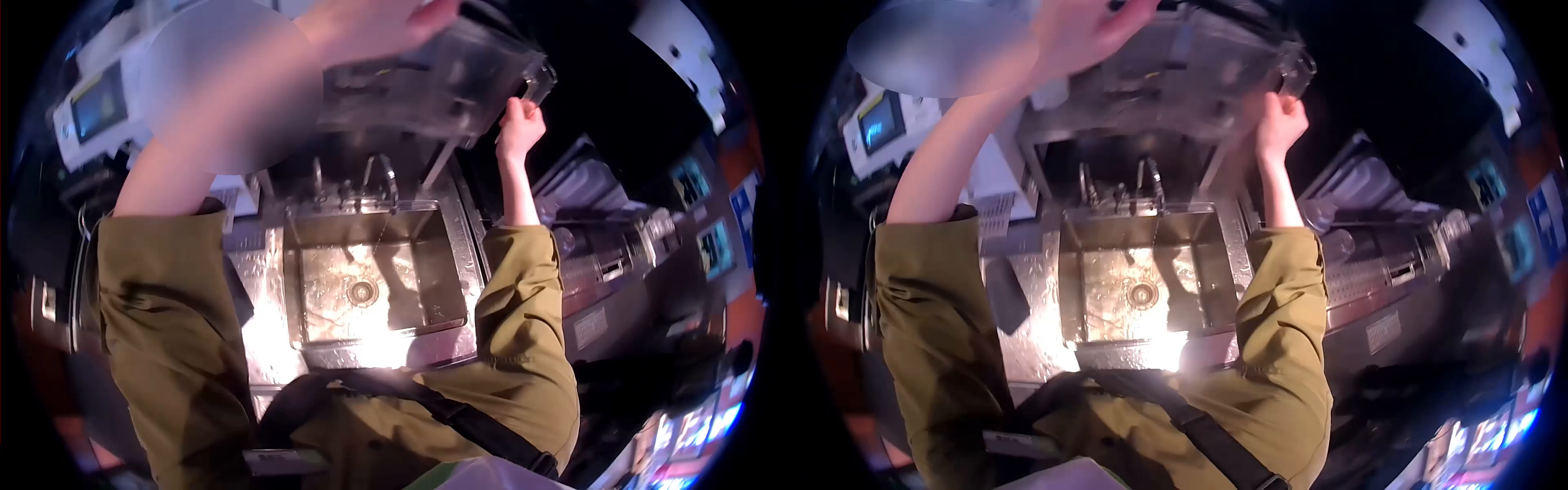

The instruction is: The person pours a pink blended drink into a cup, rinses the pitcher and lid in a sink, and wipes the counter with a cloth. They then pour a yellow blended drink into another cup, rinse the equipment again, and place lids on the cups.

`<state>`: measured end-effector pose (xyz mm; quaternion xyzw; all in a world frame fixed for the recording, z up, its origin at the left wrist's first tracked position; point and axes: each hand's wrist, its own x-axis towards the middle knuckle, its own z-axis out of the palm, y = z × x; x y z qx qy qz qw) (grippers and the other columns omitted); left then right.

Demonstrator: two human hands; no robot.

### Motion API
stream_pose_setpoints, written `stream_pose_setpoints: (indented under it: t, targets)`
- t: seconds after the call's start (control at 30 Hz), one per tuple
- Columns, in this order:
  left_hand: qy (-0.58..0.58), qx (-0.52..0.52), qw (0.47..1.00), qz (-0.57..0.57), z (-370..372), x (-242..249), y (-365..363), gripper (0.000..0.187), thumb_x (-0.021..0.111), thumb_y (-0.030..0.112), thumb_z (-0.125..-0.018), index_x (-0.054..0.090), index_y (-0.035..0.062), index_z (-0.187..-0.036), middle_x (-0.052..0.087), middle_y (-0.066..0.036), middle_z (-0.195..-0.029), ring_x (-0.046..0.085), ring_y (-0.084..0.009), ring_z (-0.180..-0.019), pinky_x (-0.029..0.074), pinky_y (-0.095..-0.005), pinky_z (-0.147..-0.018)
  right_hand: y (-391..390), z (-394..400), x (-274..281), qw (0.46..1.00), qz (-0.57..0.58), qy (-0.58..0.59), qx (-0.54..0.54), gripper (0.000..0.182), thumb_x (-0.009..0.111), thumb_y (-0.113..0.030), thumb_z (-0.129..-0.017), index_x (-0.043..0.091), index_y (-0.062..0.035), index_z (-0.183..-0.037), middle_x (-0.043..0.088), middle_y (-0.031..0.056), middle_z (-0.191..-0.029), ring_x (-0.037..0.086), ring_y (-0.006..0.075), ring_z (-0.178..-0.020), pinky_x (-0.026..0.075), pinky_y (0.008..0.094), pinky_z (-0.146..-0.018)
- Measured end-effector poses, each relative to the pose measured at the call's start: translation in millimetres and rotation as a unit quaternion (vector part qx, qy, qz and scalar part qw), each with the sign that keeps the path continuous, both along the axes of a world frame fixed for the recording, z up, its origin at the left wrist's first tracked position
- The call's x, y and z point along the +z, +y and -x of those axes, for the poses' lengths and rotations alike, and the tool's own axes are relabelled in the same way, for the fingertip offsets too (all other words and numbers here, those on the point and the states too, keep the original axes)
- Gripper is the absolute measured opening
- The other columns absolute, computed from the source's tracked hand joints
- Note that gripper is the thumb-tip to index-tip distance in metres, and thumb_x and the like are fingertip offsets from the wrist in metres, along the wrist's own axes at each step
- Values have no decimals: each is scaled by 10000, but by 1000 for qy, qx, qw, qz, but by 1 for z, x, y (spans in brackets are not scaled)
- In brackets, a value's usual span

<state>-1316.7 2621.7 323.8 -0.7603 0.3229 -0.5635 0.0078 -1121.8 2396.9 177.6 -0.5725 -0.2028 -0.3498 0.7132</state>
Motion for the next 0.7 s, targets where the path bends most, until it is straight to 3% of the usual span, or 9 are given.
stream_pose_setpoints:
  t: [0.17,0.23,0.3,0.37,0.43,0.53,0.6,0.63,0.7]
  targets:
    - [-116,75,987,-80,184,-110,38,171,577,33,-678,591,56,-846,609,-86,-783,600,-223,-716,485,-298,-601,56,-53,-16,994,68,-46,-74,132,589,-72,-677,593,1,-567,563,30,-543,483,112,-465,411,268,-450]
    - [-81,301,941,134,266,-197,99,182,558,-1,-706,589,23,-884,605,-99,-846,593,-197,-772,475,-281,-680,72,-70,-25,999,-20,22,15,134,596,-50,-662,558,37,-567,571,49,-595,494,124,-518,434,276,-495]
    - [-140,364,705,593,353,-273,129,218,535,27,-770,589,6,-980,608,-103,-948,575,-158,-865,437,-240,-771,69,-108,-43,999,10,38,4,170,615,-97,-688,554,46,-620,575,70,-624,500,138,-522,444,284,-494]
    - [-184,593,504,601,471,-345,133,253,541,85,-761,595,11,-996,619,-80,-922,573,-133,-833,438,-242,-762,71,-124,-52,999,25,25,9,255,652,-175,-711,561,60,-672,599,119,-679,529,176,-539,448,311,-504]
    - [-201,652,420,599,536,-366,97,247,535,88,-756,596,16,-984,603,-46,-813,555,-118,-735,447,-239,-689,61,-99,-39,947,297,-63,-102,351,665,-261,-727,560,72,-750,608,159,-724,552,219,-558,457,332,-526]
    - [-302,577,364,666,620,-428,71,221,517,61,-761,584,15,-967,583,-47,-783,535,-115,-690,449,-240,-638,57,37,-47,925,302,-135,-184,299,630,-229,-760,568,63,-747,608,153,-728,566,226,-632,465,344,-589]
    - [-293,573,337,687,632,-437,68,197,501,37,-766,577,4,-945,582,-47,-793,538,-116,-690,449,-229,-628,101,153,-109,938,327,-107,48,135,614,-87,-756,584,42,-786,601,108,-795,567,159,-706,465,257,-621]
    - [-286,544,338,713,640,-427,65,187,496,32,-772,579,3,-937,587,-51,-809,549,-118,-711,449,-228,-637,119,211,-147,862,460,-148,153,137,631,-89,-723,609,1,-823,608,81,-806,566,145,-743,455,250,-642]
    - [-237,493,377,747,607,-426,97,194,499,28,-787,581,13,-962,596,-62,-825,567,-123,-724,453,-223,-646,195,358,-181,789,433,87,427,251,638,-135,-701,599,-36,-929,586,95,-838,562,210,-774,445,290,-688]
